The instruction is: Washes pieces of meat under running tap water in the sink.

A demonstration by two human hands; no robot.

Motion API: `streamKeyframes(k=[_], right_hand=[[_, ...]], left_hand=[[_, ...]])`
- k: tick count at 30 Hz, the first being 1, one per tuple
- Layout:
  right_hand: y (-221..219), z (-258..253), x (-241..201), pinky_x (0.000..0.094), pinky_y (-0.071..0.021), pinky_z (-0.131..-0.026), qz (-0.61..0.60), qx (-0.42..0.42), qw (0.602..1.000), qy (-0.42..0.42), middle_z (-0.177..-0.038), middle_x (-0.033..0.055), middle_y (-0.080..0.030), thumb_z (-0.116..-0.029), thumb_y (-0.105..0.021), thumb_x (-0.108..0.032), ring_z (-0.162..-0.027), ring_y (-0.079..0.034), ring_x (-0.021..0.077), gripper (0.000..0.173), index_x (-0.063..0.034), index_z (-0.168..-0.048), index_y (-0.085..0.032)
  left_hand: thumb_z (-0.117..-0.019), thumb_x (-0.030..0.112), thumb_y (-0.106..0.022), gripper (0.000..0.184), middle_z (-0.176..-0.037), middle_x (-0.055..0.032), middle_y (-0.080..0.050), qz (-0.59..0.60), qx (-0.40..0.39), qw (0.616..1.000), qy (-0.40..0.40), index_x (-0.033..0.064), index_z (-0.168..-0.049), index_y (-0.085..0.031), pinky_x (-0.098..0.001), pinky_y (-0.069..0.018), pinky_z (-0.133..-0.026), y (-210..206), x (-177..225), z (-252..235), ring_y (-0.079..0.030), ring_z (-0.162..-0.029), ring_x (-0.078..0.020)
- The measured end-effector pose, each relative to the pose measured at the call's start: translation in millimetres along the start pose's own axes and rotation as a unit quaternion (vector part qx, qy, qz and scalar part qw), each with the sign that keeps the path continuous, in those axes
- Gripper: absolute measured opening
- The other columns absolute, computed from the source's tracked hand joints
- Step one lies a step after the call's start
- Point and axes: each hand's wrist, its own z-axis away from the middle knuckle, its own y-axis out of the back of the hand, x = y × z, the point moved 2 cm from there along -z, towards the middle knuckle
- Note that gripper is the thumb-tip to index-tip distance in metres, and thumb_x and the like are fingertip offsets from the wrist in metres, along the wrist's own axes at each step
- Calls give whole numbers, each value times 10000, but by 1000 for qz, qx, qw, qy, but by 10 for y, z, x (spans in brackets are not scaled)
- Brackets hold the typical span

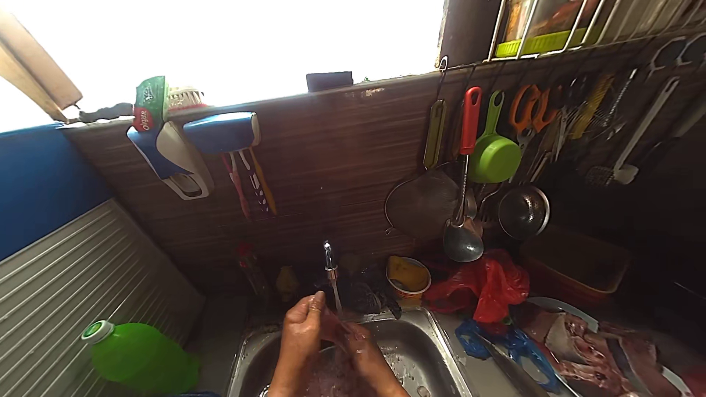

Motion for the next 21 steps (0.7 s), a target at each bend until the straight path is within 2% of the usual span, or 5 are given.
streamKeyframes(k=[8,13,15,17,21], right_hand=[[277,-49,180,280,-465,-482,22,-6,999,-29,-700,34,-607,-897,-642,-88,-517,-526,103,134,-34,-1016,-672],[132,-168,-631,453,-539,-851,318,-112,941,28,-968,93,-709,-925,-684,-320,-914,-671,211,269,-68,-1008,-729],[-1,-189,-821,494,-495,-997,397,-164,902,49,-1100,155,-698,-973,-629,-296,-1084,-650,282,299,-30,-1076,-721],[-106,-211,-860,499,-499,-977,424,-163,889,56,-1078,175,-687,-981,-576,-268,-1070,-648,303,292,-16,-1060,-699],[-112,-197,-1041,452,-513,-963,358,-118,922,92,-1093,151,-690,-956,-574,-178,-1059,-654,253,248,-28,-1101,-708]], left_hand=[[-1045,159,-559,315,-669,-51,-666,-15,139,990,-13,28,-787,-684,-282,-574,-579,455,-6,179,-646,-590,-123],[-929,422,-699,530,-1345,-322,-554,-458,-74,881,99,-49,-1171,-694,-568,-479,-1065,581,-601,345,-574,-1247,-446],[-934,279,-701,499,-1387,-271,-571,-368,-65,927,24,-43,-1311,-644,-488,-456,-1117,372,-732,394,-561,-1303,-368],[-954,56,-604,318,-1237,-143,-697,-155,-31,987,13,-29,-1251,-677,-339,-531,-1045,123,-858,376,-660,-1165,-165],[-1053,53,-457,263,-1032,-106,-724,49,39,993,102,-46,-1199,-652,-318,-578,-899,-221,-1055,258,-691,-941,-110]])
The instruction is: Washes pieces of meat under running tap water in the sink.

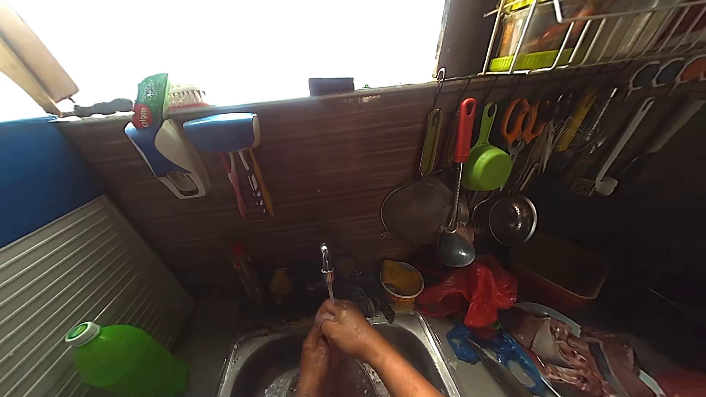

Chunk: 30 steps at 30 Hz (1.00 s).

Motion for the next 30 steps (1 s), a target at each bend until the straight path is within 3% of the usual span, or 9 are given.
streamKeyframes(k=[5,9,12,14,17,19,21,25,30], right_hand=[[223,219,-221,335,-535,-608,-123,61,990,43,-761,16,-660,-940,-559,-146,-623,-611,111,197,-88,-1002,-736],[365,403,-230,325,-516,-515,-206,109,970,65,-674,5,-636,-941,-568,-141,-524,-577,109,179,-99,-986,-736],[480,471,42,375,-557,-620,-87,110,990,20,-769,28,-672,-920,-590,-194,-654,-642,148,174,-122,-977,-738],[490,487,225,483,-551,-885,82,20,993,-84,-1093,130,-674,-932,-633,-285,-990,-665,261,313,-115,-1182,-713],[216,428,425,566,-483,-1063,110,-36,979,-165,-1444,221,-500,-851,-767,-346,-1292,-549,367,701,-89,-1458,-528],[-27,352,510,499,-509,-1044,-7,20,989,-149,-1342,188,-604,-888,-741,-218,-1211,-614,307,578,-39,-1405,-557],[-301,270,602,467,-617,-832,-127,75,978,-147,-1080,167,-709,-966,-670,-167,-908,-730,263,373,-14,-1297,-590],[-658,226,799,488,-589,-863,-123,74,969,-199,-1057,205,-709,-1020,-584,-169,-890,-720,295,304,23,-1250,-640],[-711,256,1037,515,-564,-901,-135,74,971,-182,-1100,202,-708,-983,-589,-111,-967,-698,309,270,-10,-1214,-687]], left_hand=[[-1039,120,-510,243,-966,-79,-699,-3,-1,1000,5,-47,-1144,-651,-297,-559,-877,-137,-257,15,-659,-906,-91],[-983,142,-622,175,-818,-35,-707,-36,-18,999,32,-4,-1014,-712,-285,-581,-730,-165,-239,27,-664,-743,-76],[-978,235,-686,227,-885,-74,-732,-96,-88,986,101,38,-1080,-734,-358,-584,-738,-108,-113,-122,-681,-767,-144],[-983,240,-671,217,-768,-58,-682,-100,-148,978,111,46,-1073,-709,-312,-522,-568,-98,67,-205,-602,-602,-127],[-1000,191,-617,209,-826,-67,-687,-106,-235,963,83,19,-1110,-660,-330,-570,-654,-119,326,-302,-650,-690,-154],[-977,154,-610,235,-861,-74,-679,-124,-250,958,63,10,-1163,-612,-349,-584,-701,-178,447,-300,-669,-744,-167],[-970,152,-607,232,-846,-61,-666,-124,-228,965,43,20,-1161,-612,-336,-573,-688,-214,534,-257,-656,-731,-157],[-993,141,-592,176,-739,-56,-623,-39,-140,989,13,-5,-1084,-629,-290,-518,-536,-191,698,-135,-579,-574,-133],[-968,99,-638,205,-764,-63,-619,60,-98,993,-22,-15,-1138,-639,-277,-522,-547,2,825,-46,-575,-593,-122]])
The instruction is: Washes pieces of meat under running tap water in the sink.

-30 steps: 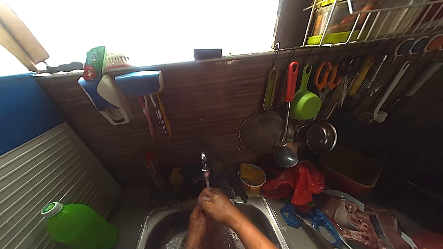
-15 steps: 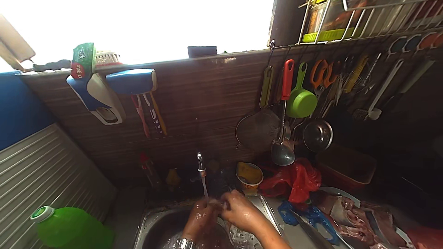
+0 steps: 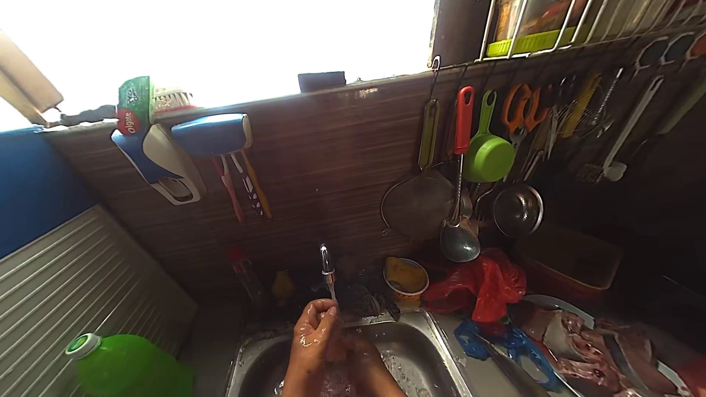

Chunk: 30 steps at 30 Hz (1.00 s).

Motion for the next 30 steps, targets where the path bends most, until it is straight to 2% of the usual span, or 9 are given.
streamKeyframes(k=[5,10,13,16,18,21,25,27,30], right_hand=[[98,120,-527,413,-614,-722,-94,-32,995,5,-971,127,-699,-1050,-501,-200,-774,-703,216,280,-36,-1217,-655],[163,183,-950,350,-582,-620,-42,-136,989,33,-838,73,-657,-1052,-509,-300,-652,-658,173,297,-68,-1197,-624],[177,239,-1048,308,-565,-569,-140,-161,974,73,-775,53,-630,-1039,-547,-243,-599,-630,148,248,-45,-1172,-616],[332,235,-936,292,-530,-505,-202,-96,971,80,-742,50,-624,-1034,-577,-246,-545,-589,138,249,-37,-1152,-644],[452,191,-677,304,-526,-509,-193,2,978,78,-755,61,-647,-1052,-563,-293,-553,-591,140,296,-31,-1133,-675],[435,149,-252,387,-594,-656,-265,84,960,10,-904,124,-707,-1087,-481,-414,-743,-683,210,451,-16,-1117,-693],[93,174,-125,461,-595,-772,-514,14,851,-105,-908,106,-708,-1068,-298,-622,-839,-694,234,648,-89,-1122,-661],[-36,152,-154,416,-583,-678,-549,14,829,-105,-816,86,-685,-1104,-285,-517,-734,-672,207,558,-93,-1036,-641],[-82,82,-255,302,-500,-540,-447,23,893,-43,-702,43,-612,-1072,-502,-168,-581,-570,122,186,-35,-1059,-631]], left_hand=[[-1022,159,-577,248,-867,-99,-691,-100,43,990,89,-13,-1181,-659,-344,-573,-673,283,-524,17,-655,-721,-162],[-1121,274,-261,462,-527,53,-483,127,119,973,154,157,-734,-484,-275,-494,-496,191,-1076,218,-502,-470,-80],[-1069,211,-238,318,-715,72,-643,227,66,968,81,192,-938,-527,-311,-593,-702,83,-1226,345,-656,-703,-67],[-1124,383,-226,524,-523,51,-521,298,90,935,171,181,-757,-541,-241,-494,-465,-131,-1057,168,-523,-451,-57],[-1119,431,-304,552,-564,-42,-562,285,49,934,210,79,-806,-593,-278,-508,-437,-182,-895,36,-554,-452,-129],[-1088,420,-453,473,-631,-91,-605,196,-2,958,208,22,-907,-632,-328,-530,-478,-209,-733,-65,-584,-508,-169],[-1055,325,-565,304,-622,-33,-567,-20,-96,976,196,48,-947,-624,-284,-466,-460,-243,-641,-124,-526,-488,-120],[-1023,367,-605,324,-729,-39,-629,-234,-107,958,123,67,-932,-683,-329,-529,-602,-143,-616,-140,-601,-624,-135],[-973,300,-628,313,-1063,-175,-658,-372,3,928,2,9,-943,-738,-471,-528,-953,128,-625,-60,-635,-1037,-282]])
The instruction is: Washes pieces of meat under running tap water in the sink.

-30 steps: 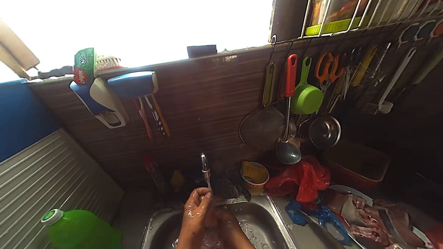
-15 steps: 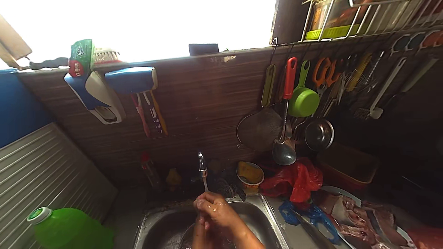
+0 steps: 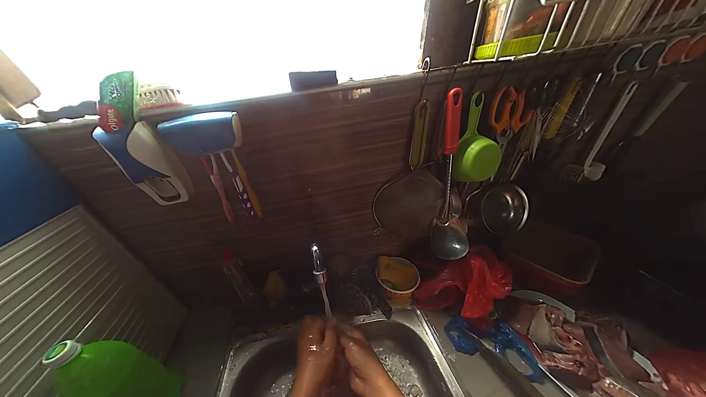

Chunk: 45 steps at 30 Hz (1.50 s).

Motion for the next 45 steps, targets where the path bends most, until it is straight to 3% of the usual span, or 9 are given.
streamKeyframes(k=[3,5,9,17,29,34,38,42,45], right_hand=[[-181,5,-180,281,-454,-479,154,-50,986,31,-643,31,-534,-1010,-597,-139,-506,-505,113,148,-24,-1102,-603],[-287,47,-312,340,-555,-619,303,-99,947,37,-798,80,-635,-1015,-599,-228,-646,-624,163,256,-22,-1166,-614],[-327,95,-499,453,-554,-920,498,-134,850,109,-1042,116,-710,-1010,-588,-263,-968,-690,222,262,-65,-1145,-693],[379,-32,-60,440,-588,-851,56,35,996,67,-1091,147,-714,-1108,-375,-466,-975,-695,239,544,-21,-1266,-645],[-69,125,219,423,-592,-679,-169,-24,981,-93,-855,80,-693,-1070,-240,-635,-757,-685,211,641,-119,-1129,-617],[-227,-4,-52,251,-485,-468,-102,-26,994,-39,-737,73,-646,-1002,-548,-27,-542,-578,108,115,-55,-1104,-592],[-335,-6,-193,294,-466,-515,183,-65,980,41,-744,51,-602,-944,-702,-132,-547,-518,113,218,-33,-1120,-621],[-474,130,-356,482,-543,-836,490,-151,851,111,-911,121,-694,-953,-672,-369,-869,-669,239,340,-40,-1033,-707],[-395,239,-514,521,-512,-920,607,-141,764,166,-947,119,-717,-964,-607,-394,-964,-681,270,339,-80,-1000,-728]], left_hand=[[-1091,310,-477,402,-893,-114,-675,224,71,961,145,-22,-1016,-691,-369,-571,-762,-60,-194,140,-656,-807,-182],[-1112,472,-293,530,-723,-60,-626,464,60,845,260,76,-978,-618,-379,-561,-599,-173,-188,268,-619,-633,-175],[-1090,281,-277,373,-731,-6,-681,635,20,739,223,166,-936,-597,-369,-591,-661,-318,-220,458,-677,-689,-139],[-1066,199,-535,272,-662,-101,-643,414,-86,884,201,-28,-1056,-684,-297,-510,-485,-340,8,32,-574,-506,-144],[-1040,104,-522,298,-934,-74,-683,281,-146,948,26,37,-1307,-638,-323,-590,-678,197,388,67,-660,-758,-154],[-1010,96,-553,275,-1049,-162,-728,150,56,986,37,-32,-1225,-668,-427,-602,-849,374,73,294,-718,-910,-218],[-1118,358,-363,455,-1039,-148,-685,399,84,885,225,-1,-1260,-603,-475,-595,-749,94,-143,458,-685,-887,-250],[-1083,543,-206,532,-941,-55,-690,646,73,707,276,158,-1134,-568,-460,-587,-730,-226,-121,527,-681,-861,-207],[-1104,474,-224,483,-886,-32,-680,672,37,695,251,156,-1072,-587,-388,-578,-726,-265,-64,440,-666,-820,-153]])
